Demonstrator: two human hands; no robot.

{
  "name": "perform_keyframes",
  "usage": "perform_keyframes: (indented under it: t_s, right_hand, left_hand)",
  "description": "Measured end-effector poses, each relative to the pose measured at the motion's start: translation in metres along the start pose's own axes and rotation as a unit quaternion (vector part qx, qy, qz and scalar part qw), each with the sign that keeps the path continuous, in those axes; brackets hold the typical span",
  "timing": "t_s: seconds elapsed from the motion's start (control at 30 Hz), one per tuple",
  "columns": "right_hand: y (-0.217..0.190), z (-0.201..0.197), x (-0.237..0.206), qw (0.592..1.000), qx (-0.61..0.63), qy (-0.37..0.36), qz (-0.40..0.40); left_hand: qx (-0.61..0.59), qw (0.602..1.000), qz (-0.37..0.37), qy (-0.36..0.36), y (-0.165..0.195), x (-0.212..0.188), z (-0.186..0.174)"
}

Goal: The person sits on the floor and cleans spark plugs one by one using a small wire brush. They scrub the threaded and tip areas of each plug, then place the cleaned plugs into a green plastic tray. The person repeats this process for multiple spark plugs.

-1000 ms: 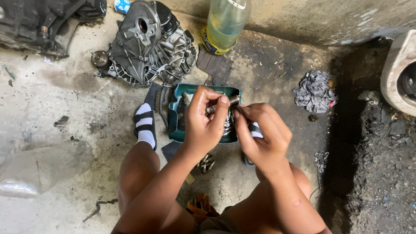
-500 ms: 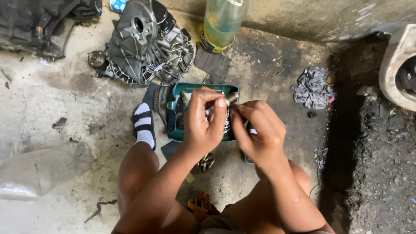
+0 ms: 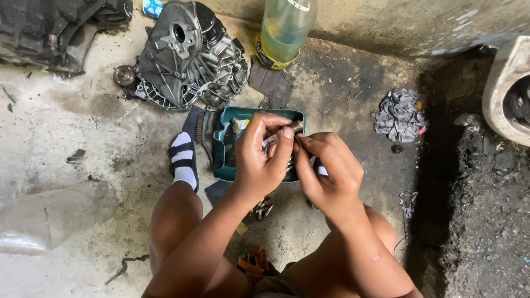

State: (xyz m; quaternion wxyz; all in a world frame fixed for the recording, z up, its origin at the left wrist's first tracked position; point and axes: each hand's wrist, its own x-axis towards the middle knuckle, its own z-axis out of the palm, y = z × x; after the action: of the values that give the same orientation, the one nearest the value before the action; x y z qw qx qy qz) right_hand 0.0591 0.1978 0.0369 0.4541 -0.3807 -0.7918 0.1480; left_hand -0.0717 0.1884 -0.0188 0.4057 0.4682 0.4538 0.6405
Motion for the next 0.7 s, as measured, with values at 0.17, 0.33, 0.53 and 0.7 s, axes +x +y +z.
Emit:
perform_keyframes:
  t_s: [0.17,0.33,0.53,0.7]
  right_hand:
    - [-0.001,0.001,-0.001,1.000,0.015,-0.007,-0.003]
    - [0.000,-0.001,0.003,1.000,-0.008,-0.026,-0.002]
    - [-0.003,-0.003,0.002,1.000,0.000,0.004,-0.023]
    - [-0.003,-0.001,0.004,0.999,-0.011,-0.037,-0.014]
  left_hand:
    - [0.032,0.999,0.031,0.029,-0.005,-0.004,-0.001]
    - [0.007,0.998,0.051,0.026,-0.011,-0.003,-0.004]
    - [0.009,0.998,0.052,0.033,-0.013,-0.005,-0.003]
    - [0.020,0.996,0.082,0.040,-0.015,-0.003,-0.005]
